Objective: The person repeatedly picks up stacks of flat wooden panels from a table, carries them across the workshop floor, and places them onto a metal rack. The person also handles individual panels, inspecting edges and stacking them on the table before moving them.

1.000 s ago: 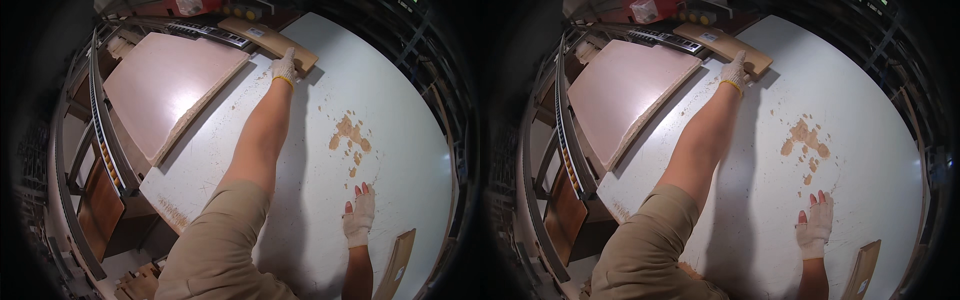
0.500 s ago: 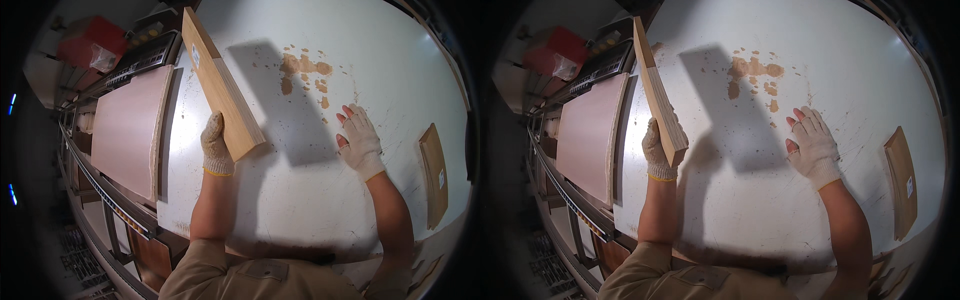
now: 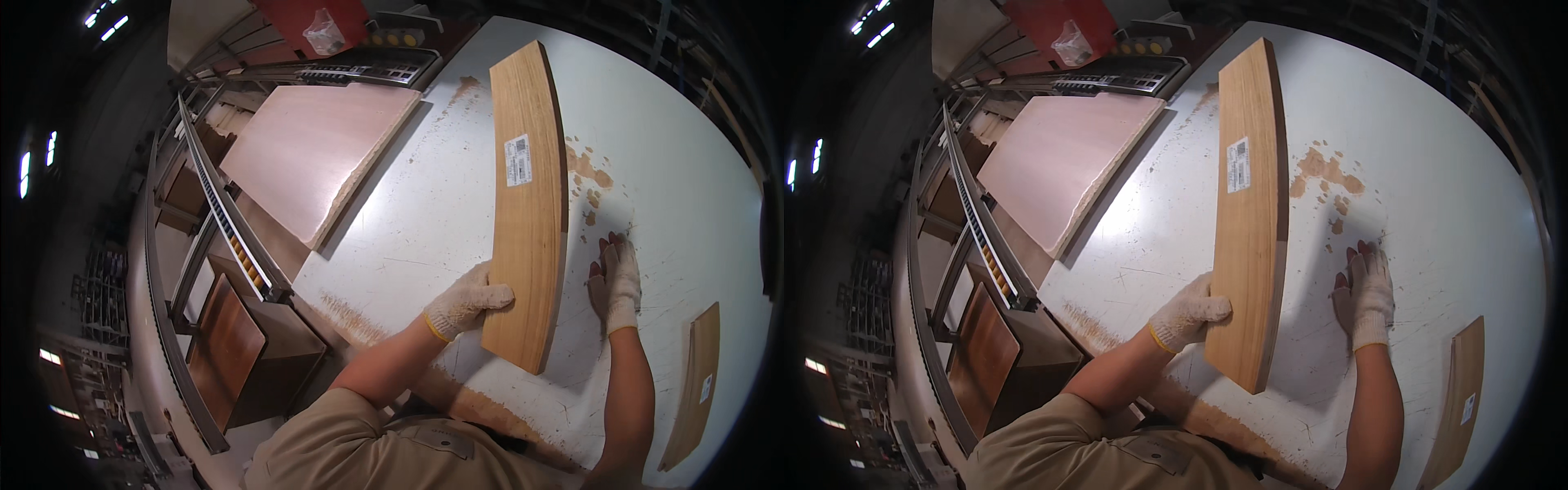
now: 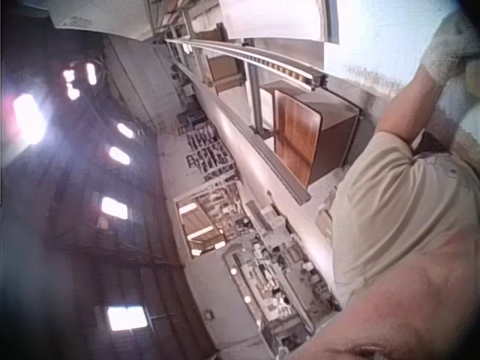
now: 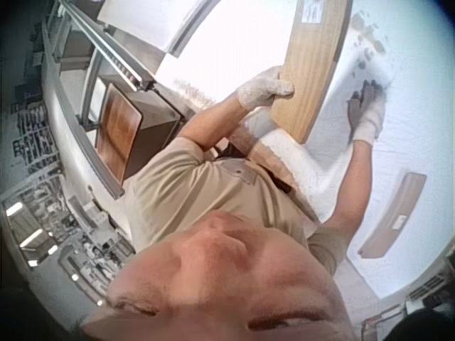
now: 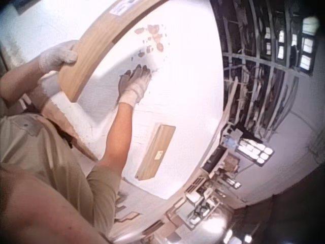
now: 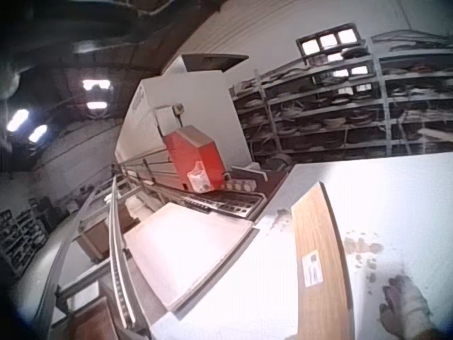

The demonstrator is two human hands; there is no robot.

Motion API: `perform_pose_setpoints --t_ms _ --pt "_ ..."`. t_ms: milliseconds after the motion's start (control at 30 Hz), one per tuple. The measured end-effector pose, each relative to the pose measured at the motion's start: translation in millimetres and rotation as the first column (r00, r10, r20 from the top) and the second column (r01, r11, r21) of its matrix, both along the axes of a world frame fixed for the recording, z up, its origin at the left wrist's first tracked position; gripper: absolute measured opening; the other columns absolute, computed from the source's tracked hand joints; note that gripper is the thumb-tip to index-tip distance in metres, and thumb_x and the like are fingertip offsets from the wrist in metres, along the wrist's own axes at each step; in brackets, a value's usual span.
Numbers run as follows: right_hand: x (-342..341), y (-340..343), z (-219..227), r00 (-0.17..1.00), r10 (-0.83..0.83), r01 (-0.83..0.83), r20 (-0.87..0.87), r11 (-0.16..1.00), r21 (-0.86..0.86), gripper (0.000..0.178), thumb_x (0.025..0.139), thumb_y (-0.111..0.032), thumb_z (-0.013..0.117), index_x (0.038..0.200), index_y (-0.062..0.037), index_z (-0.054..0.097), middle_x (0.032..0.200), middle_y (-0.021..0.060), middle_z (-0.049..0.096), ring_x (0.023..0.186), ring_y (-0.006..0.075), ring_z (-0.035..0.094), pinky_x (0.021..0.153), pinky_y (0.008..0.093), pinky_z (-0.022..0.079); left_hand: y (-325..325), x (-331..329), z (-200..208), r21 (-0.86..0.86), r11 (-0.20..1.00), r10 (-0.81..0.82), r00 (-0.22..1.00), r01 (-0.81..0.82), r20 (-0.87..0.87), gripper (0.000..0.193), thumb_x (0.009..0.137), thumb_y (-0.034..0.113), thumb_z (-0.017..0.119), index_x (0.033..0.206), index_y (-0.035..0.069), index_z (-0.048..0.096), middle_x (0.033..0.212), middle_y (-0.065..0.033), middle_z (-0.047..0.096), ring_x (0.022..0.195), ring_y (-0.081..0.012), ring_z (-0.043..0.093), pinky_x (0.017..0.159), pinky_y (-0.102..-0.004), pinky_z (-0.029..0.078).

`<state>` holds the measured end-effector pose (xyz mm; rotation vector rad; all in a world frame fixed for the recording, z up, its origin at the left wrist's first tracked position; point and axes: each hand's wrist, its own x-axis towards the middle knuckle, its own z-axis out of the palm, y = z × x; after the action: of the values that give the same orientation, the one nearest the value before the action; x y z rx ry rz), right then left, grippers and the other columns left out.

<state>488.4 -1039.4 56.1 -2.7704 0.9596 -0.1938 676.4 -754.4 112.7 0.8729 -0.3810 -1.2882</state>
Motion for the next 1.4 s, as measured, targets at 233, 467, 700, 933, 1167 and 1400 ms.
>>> perform_pose_setpoints --t_ms 233,467,700,933,1167,1400 --pt "4.0 -5.5 -23.7 0.992 -0.075 0.055 0.101 0.982 0.183 0.045 0.096 -0.007 0.064 0.139 0.0085 0.061 0.161 0.0188 0.049 0.156 0.0342 0.039 0.131 0.0409 0.034 42.0 -13.9 -1.4 0.012 0.996 -0.092 0.995 0.092 0.033 0.091 0.081 0.032 0.092 0.154 -0.004 0.05 0.136 -0.0095 0.065 0.12 -0.0159 0.063 0.1 -0.0312 0.055" --pt "16.0 19.4 26.6 0.999 0.007 -0.009 0.045 0.999 0.04 0.046 0.096 -0.006 0.067 0.141 0.0064 0.062 0.155 0.0213 0.052 0.155 0.0347 0.04 0.127 0.0404 0.038 67.4 -14.1 10.8 -0.028 0.996 -0.084 0.992 0.087 0.097 0.091 0.082 0.03 0.092 0.155 -0.004 0.05 0.144 -0.0104 0.064 0.13 -0.0192 0.06 0.112 -0.0343 0.049" --pt "30.4 27.6 28.0 0.999 -0.016 0.014 0.034 0.998 0.067 0.049 0.097 -0.007 0.07 0.144 0.0023 0.062 0.159 0.0191 0.052 0.155 0.0358 0.039 0.129 0.0423 0.035 97.4 -9.5 14.8 0.054 0.991 -0.133 0.975 0.125 0.179 0.083 0.087 0.028 0.092 0.152 -0.004 0.052 0.143 -0.0107 0.066 0.13 -0.0191 0.061 0.111 -0.0366 0.051" --pt "43.5 102.9 141.4 0.905 -0.087 -0.296 0.417 0.577 0.762 0.105 0.094 -0.057 0.073 0.164 0.0044 0.026 0.168 0.0261 0.039 0.154 0.0367 0.045 0.125 0.0422 0.041 96.1 -56.2 2.3 0.115 0.993 -0.011 0.928 -0.034 0.372 0.052 0.099 0.016 0.077 0.143 -0.003 0.057 0.132 -0.0103 0.07 0.12 -0.019 0.065 0.104 -0.0352 0.054" --pt "26.4 209.1 209.4 0.992 -0.077 0.057 0.095 0.979 0.195 0.146 0.083 -0.077 0.079 0.171 0.0057 -0.003 0.175 0.0346 0.012 0.163 0.0414 0.027 0.13 0.048 0.035 54.2 -142.9 1.0 -0.004 0.958 0.232 0.765 -0.287 0.6 0.039 0.098 0.021 0.077 0.126 -0.004 0.065 0.112 -0.0138 0.075 0.102 -0.022 0.071 0.092 -0.0378 0.057" --pt "-26.8 168.7 215.6 0.967 -0.089 0.071 0.239 0.994 0.08 0.127 0.077 -0.032 0.091 0.17 0.0047 0.014 0.16 0.0319 0.035 0.147 0.05 0.044 0.121 0.0513 0.046 12.2 -182.3 43.1 -0.082 0.992 0.042 0.366 0.096 0.93 0.04 0.101 0.034 0.065 0.125 0.002 0.066 0.11 -0.0224 0.075 0.096 -0.0405 0.074 0.085 -0.0487 0.059"
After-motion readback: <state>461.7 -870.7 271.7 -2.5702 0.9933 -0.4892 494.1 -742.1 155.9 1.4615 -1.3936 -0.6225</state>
